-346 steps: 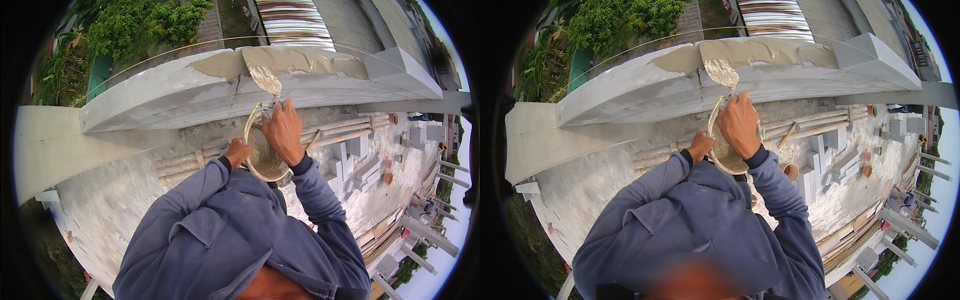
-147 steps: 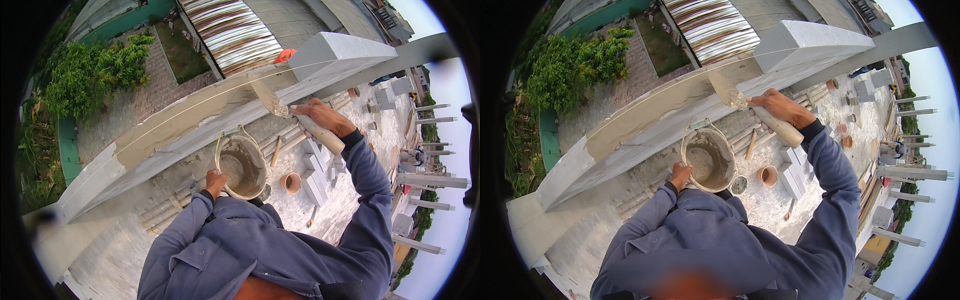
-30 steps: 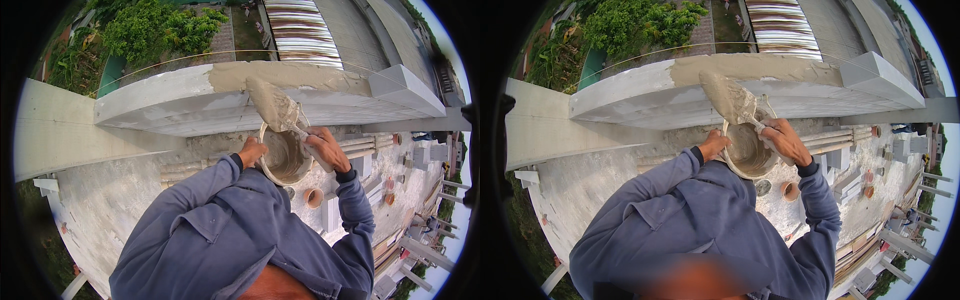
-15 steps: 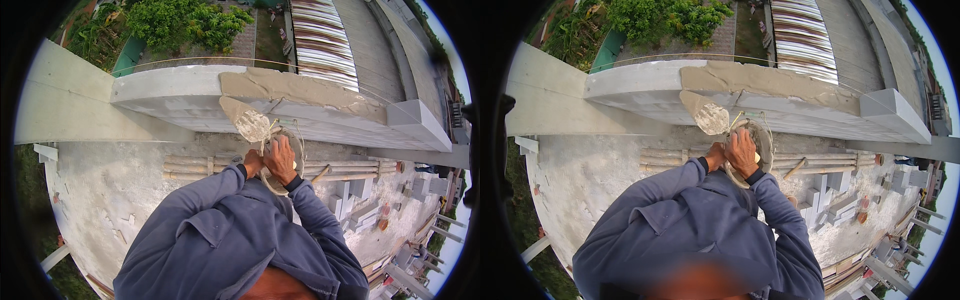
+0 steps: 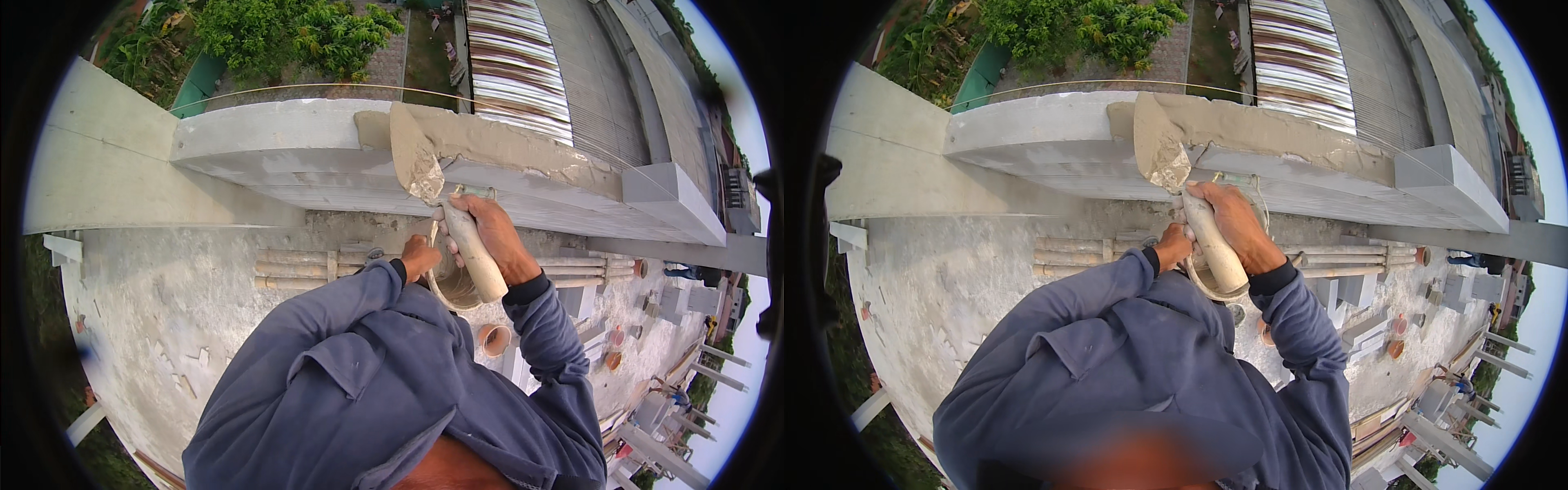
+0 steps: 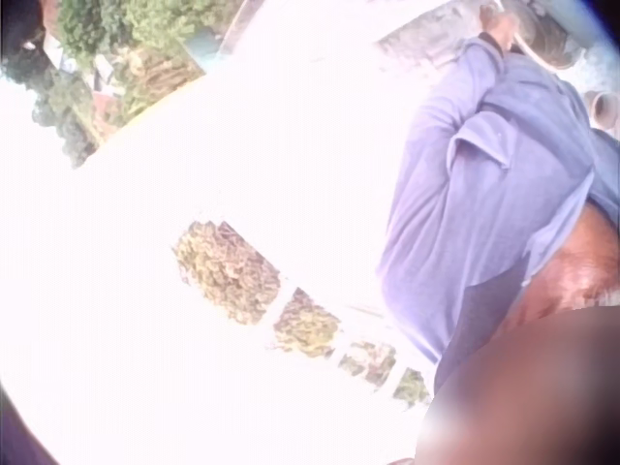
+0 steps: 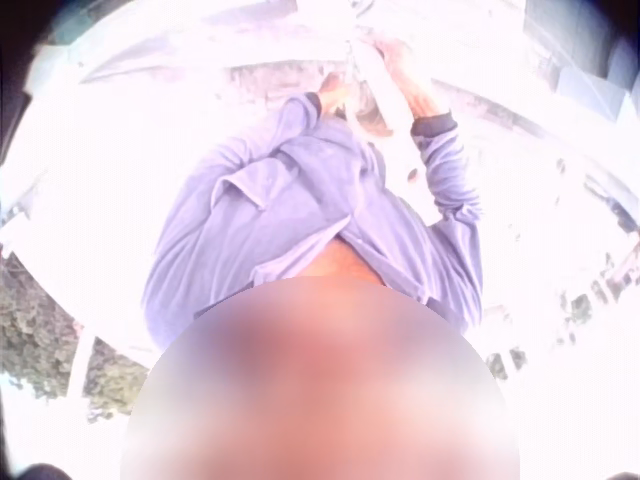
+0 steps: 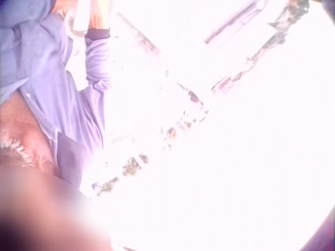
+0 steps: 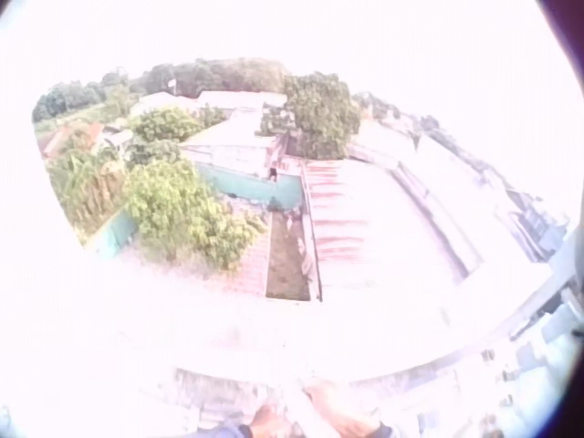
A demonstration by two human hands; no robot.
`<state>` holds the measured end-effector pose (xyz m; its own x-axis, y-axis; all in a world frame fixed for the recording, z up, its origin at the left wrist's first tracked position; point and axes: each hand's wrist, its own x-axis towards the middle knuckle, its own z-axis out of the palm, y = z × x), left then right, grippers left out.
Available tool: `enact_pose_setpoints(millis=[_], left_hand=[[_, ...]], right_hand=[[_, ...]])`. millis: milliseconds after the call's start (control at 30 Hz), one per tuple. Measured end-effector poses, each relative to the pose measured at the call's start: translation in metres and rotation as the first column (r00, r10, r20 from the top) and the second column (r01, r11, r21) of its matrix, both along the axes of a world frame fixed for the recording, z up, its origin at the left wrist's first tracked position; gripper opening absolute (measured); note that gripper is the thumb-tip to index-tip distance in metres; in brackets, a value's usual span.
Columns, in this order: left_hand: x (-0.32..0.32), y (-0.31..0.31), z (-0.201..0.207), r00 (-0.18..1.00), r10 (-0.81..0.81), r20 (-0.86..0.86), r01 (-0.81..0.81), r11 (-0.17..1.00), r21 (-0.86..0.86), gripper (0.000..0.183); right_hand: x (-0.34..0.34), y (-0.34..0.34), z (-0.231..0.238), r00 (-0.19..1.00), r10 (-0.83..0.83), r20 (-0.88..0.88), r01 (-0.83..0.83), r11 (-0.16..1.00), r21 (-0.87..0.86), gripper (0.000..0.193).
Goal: The person scoops cement from a bucket with a trowel and spreads it onto a wall. They then lift a large white tile, place it onto the cemented area, and tap it into position with a hammer. The person measures the wall with a tape measure and continues to apply cement and set tiles.
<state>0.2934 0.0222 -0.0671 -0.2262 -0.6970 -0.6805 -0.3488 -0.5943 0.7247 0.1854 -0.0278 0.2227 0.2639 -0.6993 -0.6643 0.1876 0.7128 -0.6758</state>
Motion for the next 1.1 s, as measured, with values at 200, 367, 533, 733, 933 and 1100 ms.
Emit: enact_pose_setpoints(millis=[200,367,533,733,933,1100], left_hand=[[-0.003,0.010,-0.034,0.914,0.082,-0.397,-0.109,0.993,-0.046,0.053],[-0.004,0.007,-0.028,0.967,0.058,-0.250,-0.042,0.997,0.068,0.048],[-0.006,0.012,-0.013,0.982,0.001,-0.189,-0.032,0.986,-0.164,0.052],[-0.004,-0.002,-0.002,0.999,-0.026,-0.023,0.026,1.000,-0.001,0.048],[-0.007,-0.006,0.023,0.993,0.002,0.120,-0.005,1.000,0.022,0.029],[-0.009,-0.006,0.026,0.996,0.030,0.079,-0.031,0.999,0.012,0.022]], right_hand=[[0.029,0.007,-0.002,0.934,0.173,-0.313,-0.178,0.984,0.011,0.043],[0.031,-0.003,0.007,0.829,0.188,-0.526,-0.334,0.922,-0.197,0.049],[0.032,-0.027,0.005,0.787,0.332,-0.520,-0.441,0.892,-0.099,0.054],[-0.004,-0.013,0.006,0.773,0.361,-0.521,-0.468,0.880,-0.084,0.038],[-0.021,-0.095,-0.004,0.523,0.270,-0.809,-0.837,0.344,-0.426,0.034],[-0.009,-0.148,-0.012,0.167,0.126,-0.978,-0.976,0.159,-0.146,0.033]])
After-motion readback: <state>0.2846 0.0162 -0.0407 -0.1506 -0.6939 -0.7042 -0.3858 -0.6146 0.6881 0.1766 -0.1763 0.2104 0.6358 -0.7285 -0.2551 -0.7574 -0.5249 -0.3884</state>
